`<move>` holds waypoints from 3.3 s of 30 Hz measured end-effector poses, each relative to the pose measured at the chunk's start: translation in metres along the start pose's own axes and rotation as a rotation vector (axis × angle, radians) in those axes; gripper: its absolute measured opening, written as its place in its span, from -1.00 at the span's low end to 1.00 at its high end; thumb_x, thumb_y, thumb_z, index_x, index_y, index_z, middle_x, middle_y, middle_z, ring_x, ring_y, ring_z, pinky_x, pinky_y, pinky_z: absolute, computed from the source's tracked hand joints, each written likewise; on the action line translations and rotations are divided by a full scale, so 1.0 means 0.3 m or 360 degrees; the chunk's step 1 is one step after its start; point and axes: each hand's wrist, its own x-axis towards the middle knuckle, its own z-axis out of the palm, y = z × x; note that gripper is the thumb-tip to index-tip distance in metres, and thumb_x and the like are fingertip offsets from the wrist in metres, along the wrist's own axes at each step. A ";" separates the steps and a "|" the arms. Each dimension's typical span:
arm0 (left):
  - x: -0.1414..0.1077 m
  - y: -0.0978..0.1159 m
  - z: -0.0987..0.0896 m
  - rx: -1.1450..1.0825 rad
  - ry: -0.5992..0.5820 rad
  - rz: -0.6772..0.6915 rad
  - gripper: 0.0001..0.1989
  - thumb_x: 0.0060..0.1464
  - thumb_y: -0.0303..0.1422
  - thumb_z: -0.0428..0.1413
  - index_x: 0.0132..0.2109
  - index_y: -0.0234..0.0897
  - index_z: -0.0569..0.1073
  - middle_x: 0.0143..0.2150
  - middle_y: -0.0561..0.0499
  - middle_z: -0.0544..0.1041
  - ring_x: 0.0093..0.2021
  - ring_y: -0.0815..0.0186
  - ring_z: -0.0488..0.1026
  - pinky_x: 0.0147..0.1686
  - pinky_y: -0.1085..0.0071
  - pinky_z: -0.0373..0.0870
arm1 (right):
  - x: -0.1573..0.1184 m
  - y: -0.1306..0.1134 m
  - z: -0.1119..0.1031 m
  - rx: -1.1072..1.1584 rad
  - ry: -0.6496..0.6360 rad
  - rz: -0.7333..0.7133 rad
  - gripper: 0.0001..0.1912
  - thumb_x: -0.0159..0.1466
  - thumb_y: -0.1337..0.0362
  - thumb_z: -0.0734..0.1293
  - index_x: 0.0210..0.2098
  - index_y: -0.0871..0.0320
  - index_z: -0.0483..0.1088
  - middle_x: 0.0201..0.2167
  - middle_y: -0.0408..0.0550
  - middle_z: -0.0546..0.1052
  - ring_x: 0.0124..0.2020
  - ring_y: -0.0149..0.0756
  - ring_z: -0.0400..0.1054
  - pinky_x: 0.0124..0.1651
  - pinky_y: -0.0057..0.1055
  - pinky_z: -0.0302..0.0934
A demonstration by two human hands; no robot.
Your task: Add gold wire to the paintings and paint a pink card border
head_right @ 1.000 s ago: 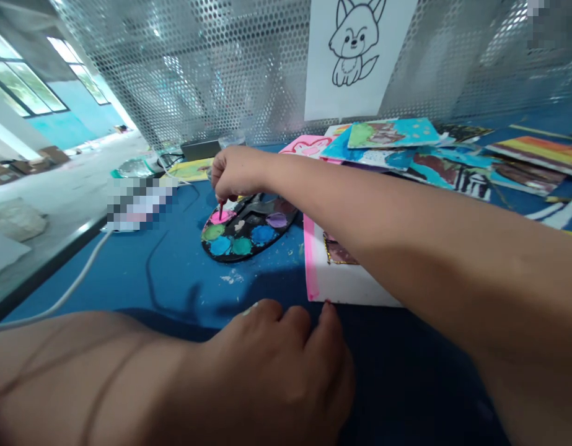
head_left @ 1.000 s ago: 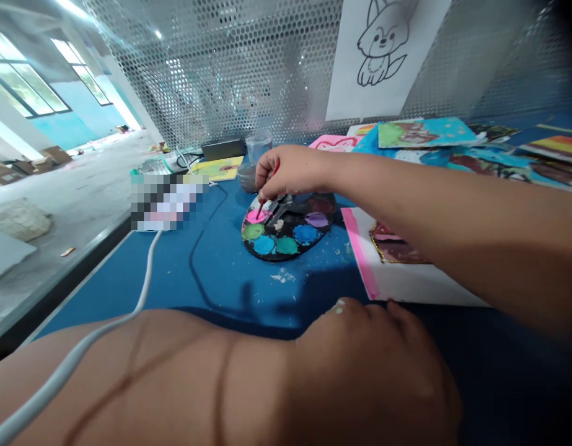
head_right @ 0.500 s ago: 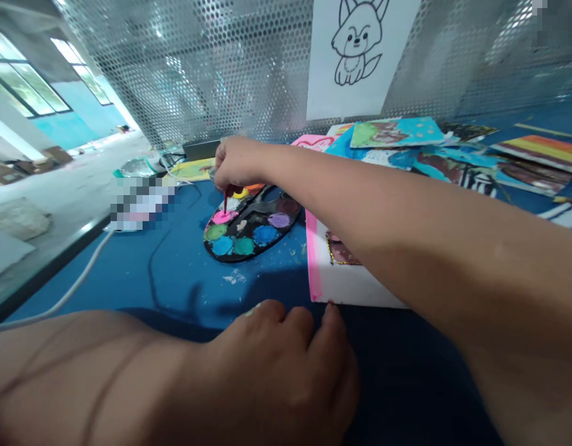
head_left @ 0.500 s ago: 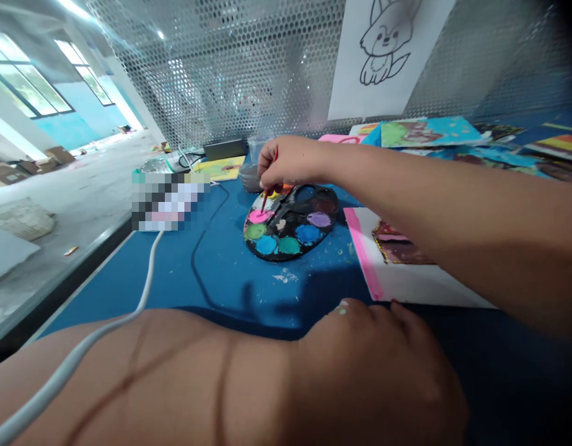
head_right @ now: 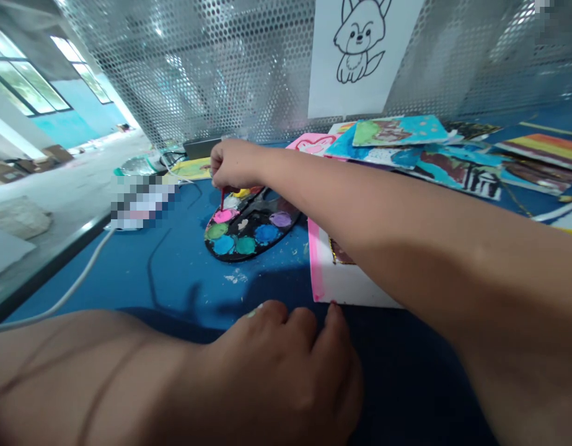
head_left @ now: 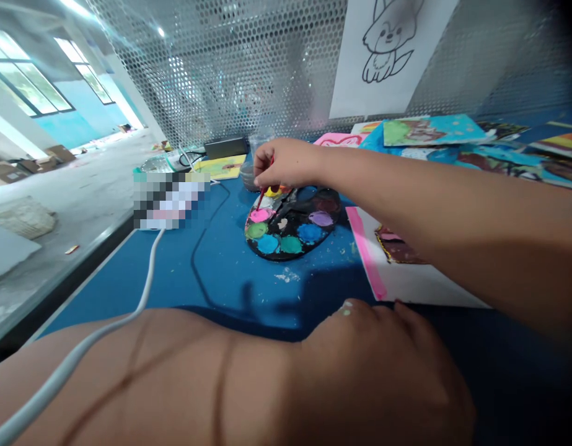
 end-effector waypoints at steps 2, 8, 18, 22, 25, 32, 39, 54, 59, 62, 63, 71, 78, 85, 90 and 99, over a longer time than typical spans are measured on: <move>0.003 -0.003 0.006 0.0000 0.0029 0.0025 -0.74 0.19 -0.37 0.15 -0.02 -0.29 0.63 -0.04 -0.25 0.61 -0.44 0.26 0.46 -0.69 0.45 0.08 | 0.001 0.010 -0.006 -0.0005 -0.0067 -0.0066 -0.83 0.10 0.51 0.44 -0.48 0.15 0.43 -0.48 -0.13 0.56 -0.42 -0.36 0.46 -0.39 -0.49 0.24; 0.025 -0.005 0.016 -0.0166 -0.0019 -0.0018 -0.52 0.34 -0.28 -0.14 -0.15 -0.37 0.65 -0.18 -0.27 0.63 -0.50 0.28 0.42 -0.65 0.50 0.14 | -0.016 0.014 -0.040 -0.0126 -0.0291 -0.0196 -0.88 0.14 0.43 0.46 -0.44 0.14 0.46 -0.51 -0.23 0.54 -0.46 -0.47 0.41 -0.42 -0.54 0.17; 0.010 -0.007 0.007 0.0154 -0.0074 0.0052 -0.65 0.22 -0.21 0.14 0.07 -0.24 0.60 0.05 -0.21 0.59 -0.46 0.24 0.42 -0.71 0.41 -0.02 | -0.011 -0.025 -0.015 -0.0267 -0.0317 -0.0219 -0.84 0.06 0.51 0.49 -0.46 0.18 0.47 -0.56 -0.23 0.49 -0.40 -0.35 0.47 -0.35 -0.50 0.24; 0.014 -0.005 0.004 0.0171 -0.0072 0.0071 -0.66 0.22 -0.23 0.12 0.08 -0.16 0.60 0.05 -0.15 0.61 -0.50 0.25 0.39 -0.73 0.37 -0.17 | -0.009 -0.031 0.019 0.0014 -0.0241 -0.0189 -0.74 0.09 0.55 0.46 -0.50 0.16 0.33 -0.59 -0.25 0.47 -0.46 -0.40 0.45 -0.37 -0.51 0.27; 0.011 -0.004 0.008 0.0212 -0.0032 0.0054 -0.68 0.24 -0.23 0.10 0.05 -0.15 0.61 0.03 -0.14 0.61 -0.51 0.24 0.39 -0.73 0.35 -0.20 | 0.001 -0.020 0.033 0.0068 -0.0173 -0.0176 -0.70 0.11 0.55 0.45 -0.53 0.15 0.27 -0.60 -0.24 0.46 -0.47 -0.39 0.45 -0.35 -0.49 0.28; -0.002 -0.003 0.042 0.0290 0.0241 0.0070 -0.73 0.18 -0.25 0.14 -0.04 -0.12 0.65 -0.07 -0.13 0.65 -0.56 0.26 0.33 -0.69 0.33 -0.23 | 0.007 0.008 0.021 -0.0122 -0.0088 -0.0142 -0.68 0.12 0.54 0.44 -0.54 0.16 0.24 -0.58 -0.22 0.46 -0.43 -0.40 0.43 -0.34 -0.51 0.23; 0.006 0.002 0.016 0.0230 0.0045 0.0032 -0.69 0.16 -0.22 0.17 0.02 -0.09 0.63 -0.01 -0.12 0.63 -0.54 0.24 0.36 -0.70 0.34 -0.27 | -0.022 -0.011 -0.001 -0.0111 -0.0184 -0.0110 -0.63 0.13 0.54 0.42 -0.61 0.15 0.18 -0.65 -0.25 0.44 -0.52 -0.48 0.43 -0.49 -0.58 0.13; -0.001 0.012 0.037 0.0251 0.0136 -0.0049 -0.71 0.17 -0.28 0.13 -0.02 -0.16 0.64 -0.04 -0.08 0.65 -0.49 0.26 0.42 -0.68 0.39 0.10 | -0.181 0.072 -0.178 0.0732 0.0410 0.0088 -0.72 0.30 0.43 0.41 -0.49 0.17 0.30 -0.58 -0.18 0.53 -0.54 -0.45 0.46 -0.58 -0.58 0.16; -0.001 0.009 0.039 0.0234 0.0242 0.0007 -0.60 0.14 -0.37 -0.06 -0.08 -0.17 0.65 -0.11 -0.09 0.66 -0.49 0.23 0.42 -0.66 0.38 0.10 | -0.389 0.208 -0.249 0.0772 0.0684 0.0357 -0.67 0.30 0.53 0.35 -0.56 0.17 0.31 -0.67 -0.21 0.43 -0.64 -0.55 0.31 -0.56 -0.58 0.09; -0.010 0.004 0.049 0.0280 0.0376 -0.0026 -0.58 0.21 -0.40 -0.12 -0.12 -0.21 0.66 -0.11 -0.13 0.66 -0.49 0.26 0.42 -0.65 0.41 0.16 | -0.494 0.274 -0.230 0.0963 0.0821 0.0651 -0.69 0.25 0.56 0.34 -0.56 0.16 0.32 -0.63 -0.15 0.44 -0.55 -0.44 0.40 -0.49 -0.52 0.12; -0.013 0.003 0.051 0.0300 0.0394 -0.0035 -0.57 0.23 -0.40 -0.13 -0.12 -0.21 0.66 -0.10 -0.14 0.66 -0.50 0.27 0.43 -0.64 0.41 0.18 | -0.518 0.287 -0.220 0.1050 0.0871 0.0700 -0.71 0.25 0.55 0.33 -0.55 0.15 0.34 -0.60 -0.13 0.46 -0.50 -0.41 0.44 -0.43 -0.48 0.19; -0.034 0.010 0.067 0.0393 0.0554 -0.0067 -0.64 0.26 -0.38 -0.07 -0.14 -0.23 0.65 -0.07 -0.14 0.65 -0.53 0.26 0.42 -0.65 0.37 0.28 | -0.543 0.293 -0.168 0.1204 0.0988 0.0885 -0.74 0.22 0.52 0.28 -0.55 0.15 0.34 -0.60 -0.12 0.43 -0.43 -0.37 0.44 -0.38 -0.47 0.18; -0.041 0.011 0.083 0.0383 0.0655 -0.0061 -0.60 0.23 -0.41 -0.11 -0.10 -0.28 0.64 -0.06 -0.17 0.65 -0.48 0.24 0.43 -0.60 0.37 0.26 | -0.557 0.345 -0.151 0.1264 0.0900 0.0884 -0.80 0.22 0.51 0.35 -0.49 0.17 0.38 -0.51 -0.07 0.52 -0.48 -0.42 0.37 -0.37 -0.48 0.23; -0.038 0.011 0.087 0.0385 0.0691 -0.0059 -0.61 0.20 -0.39 -0.09 -0.11 -0.26 0.65 -0.10 -0.15 0.65 -0.50 0.24 0.41 -0.61 0.37 0.22 | -0.555 0.355 -0.144 0.1178 0.0887 0.0908 -0.78 0.21 0.50 0.39 -0.52 0.16 0.37 -0.50 -0.07 0.54 -0.51 -0.46 0.37 -0.42 -0.51 0.21; -0.040 0.009 0.091 0.0364 0.0647 -0.0053 -0.58 0.22 -0.39 -0.12 -0.07 -0.30 0.64 -0.07 -0.19 0.64 -0.47 0.24 0.42 -0.59 0.38 0.24 | -0.557 0.366 -0.146 0.1038 0.0821 0.0913 -0.81 0.21 0.50 0.38 -0.48 0.17 0.37 -0.39 -0.02 0.61 -0.47 -0.47 0.40 -0.39 -0.51 0.21; -0.046 0.001 0.051 0.0369 0.0517 -0.0014 -0.72 0.20 -0.33 0.05 -0.12 -0.25 0.65 -0.04 -0.17 0.65 -0.51 0.24 0.43 -0.65 0.35 0.31 | -0.540 0.344 -0.158 0.0914 0.0793 0.0970 -0.77 0.19 0.53 0.38 -0.53 0.18 0.36 -0.59 -0.15 0.42 -0.58 -0.49 0.23 -0.49 -0.47 0.05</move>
